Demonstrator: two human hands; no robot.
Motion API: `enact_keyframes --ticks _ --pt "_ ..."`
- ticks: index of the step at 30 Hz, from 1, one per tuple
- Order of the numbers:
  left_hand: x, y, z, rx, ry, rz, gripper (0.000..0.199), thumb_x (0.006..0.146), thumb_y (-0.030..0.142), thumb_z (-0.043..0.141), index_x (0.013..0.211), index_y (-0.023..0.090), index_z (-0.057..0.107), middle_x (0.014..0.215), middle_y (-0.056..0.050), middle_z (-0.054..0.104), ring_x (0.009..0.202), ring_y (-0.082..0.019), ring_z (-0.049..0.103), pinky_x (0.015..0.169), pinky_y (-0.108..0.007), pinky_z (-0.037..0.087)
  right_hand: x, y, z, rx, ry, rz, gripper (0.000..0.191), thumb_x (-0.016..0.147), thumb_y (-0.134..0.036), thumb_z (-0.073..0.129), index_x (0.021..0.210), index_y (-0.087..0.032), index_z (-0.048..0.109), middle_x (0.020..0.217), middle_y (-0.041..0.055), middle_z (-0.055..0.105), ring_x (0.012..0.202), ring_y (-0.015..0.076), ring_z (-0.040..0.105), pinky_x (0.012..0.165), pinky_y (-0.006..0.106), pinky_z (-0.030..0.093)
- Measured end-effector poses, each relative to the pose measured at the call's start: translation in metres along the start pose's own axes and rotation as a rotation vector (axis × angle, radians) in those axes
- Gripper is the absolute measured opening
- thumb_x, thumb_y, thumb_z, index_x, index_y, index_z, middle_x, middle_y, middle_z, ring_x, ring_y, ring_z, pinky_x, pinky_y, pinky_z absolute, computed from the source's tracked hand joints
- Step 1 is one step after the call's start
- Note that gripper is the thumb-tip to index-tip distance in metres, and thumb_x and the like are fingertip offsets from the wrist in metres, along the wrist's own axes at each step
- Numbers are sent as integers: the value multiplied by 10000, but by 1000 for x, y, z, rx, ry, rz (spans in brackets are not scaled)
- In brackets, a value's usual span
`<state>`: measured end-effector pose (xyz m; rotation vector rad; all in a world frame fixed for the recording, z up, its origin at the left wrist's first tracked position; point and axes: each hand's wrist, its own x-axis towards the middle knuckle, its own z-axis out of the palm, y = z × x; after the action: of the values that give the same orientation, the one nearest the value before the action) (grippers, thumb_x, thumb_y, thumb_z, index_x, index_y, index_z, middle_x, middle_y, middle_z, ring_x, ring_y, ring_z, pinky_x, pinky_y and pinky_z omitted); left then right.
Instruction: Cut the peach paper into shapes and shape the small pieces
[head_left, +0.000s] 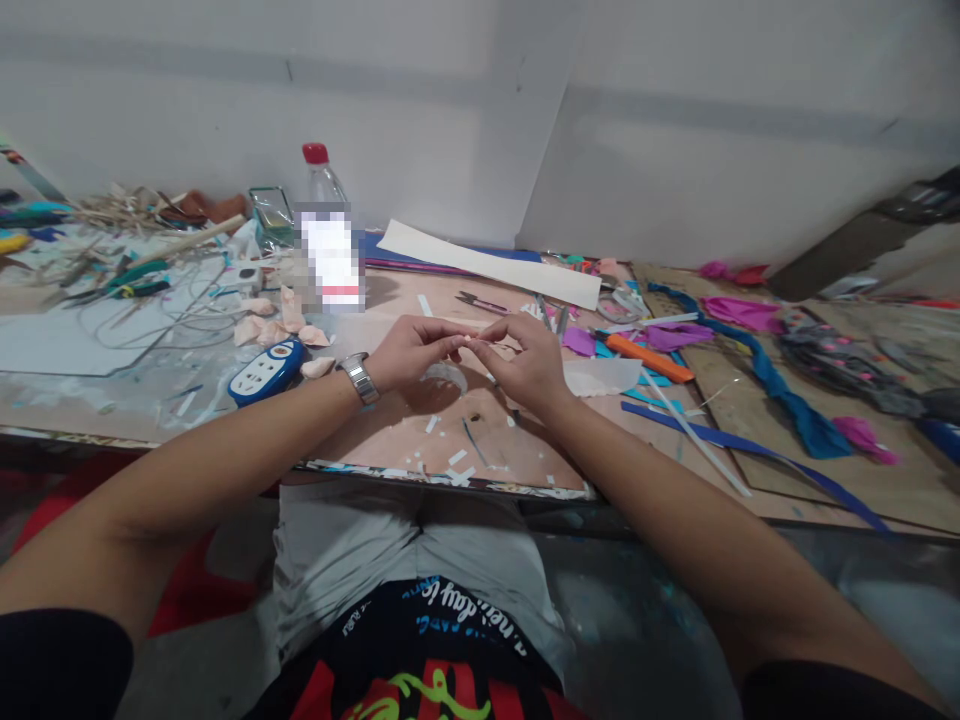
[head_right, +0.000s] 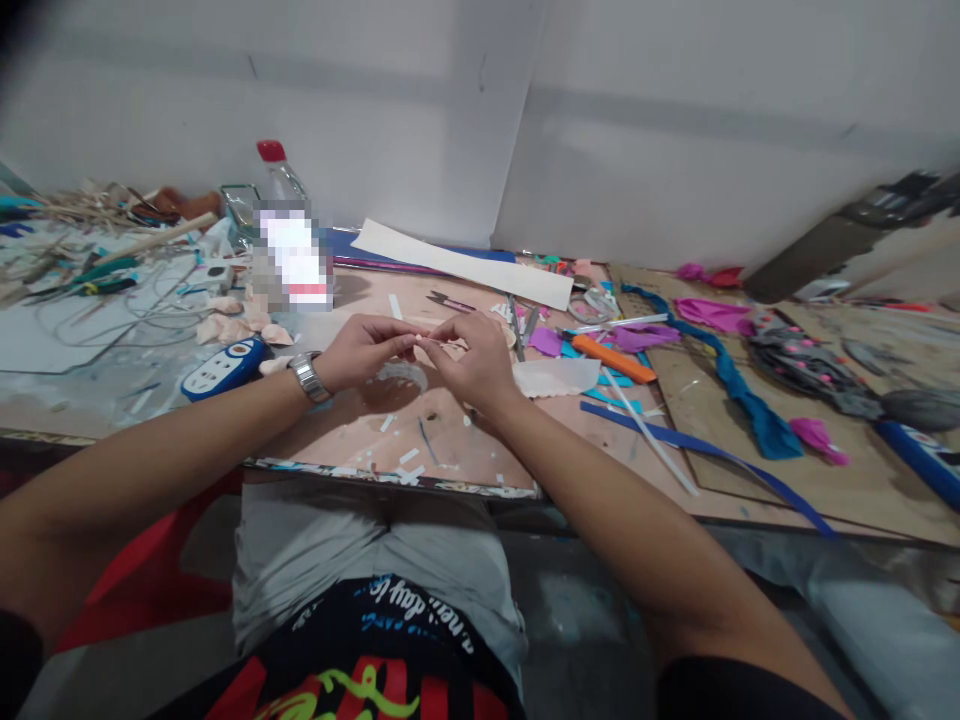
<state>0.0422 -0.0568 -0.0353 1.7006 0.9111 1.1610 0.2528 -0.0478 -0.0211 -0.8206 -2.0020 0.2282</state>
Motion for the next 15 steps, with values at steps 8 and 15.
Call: enact_keyframes --ticks 8,15 --pt "-2 9 2 -62 -56 -16 508 809 571 799 1135 182 813 1148 -140 794 792 -169 743 791 -312 607 0 -1 -1 1 -12 1 278 900 -464 729 773 -223 674 817 36 753 822 218 671 817 394 485" --pt "-1 3 2 -30 -75 -3 492 870 589 728 1170 206 804 1124 -129 800 821 -183 737 808 -337 600 1 2 0 22 -17 -10 242 891 -444 747 816 -226 671 843 39 732 865 232 658 817 397 481"
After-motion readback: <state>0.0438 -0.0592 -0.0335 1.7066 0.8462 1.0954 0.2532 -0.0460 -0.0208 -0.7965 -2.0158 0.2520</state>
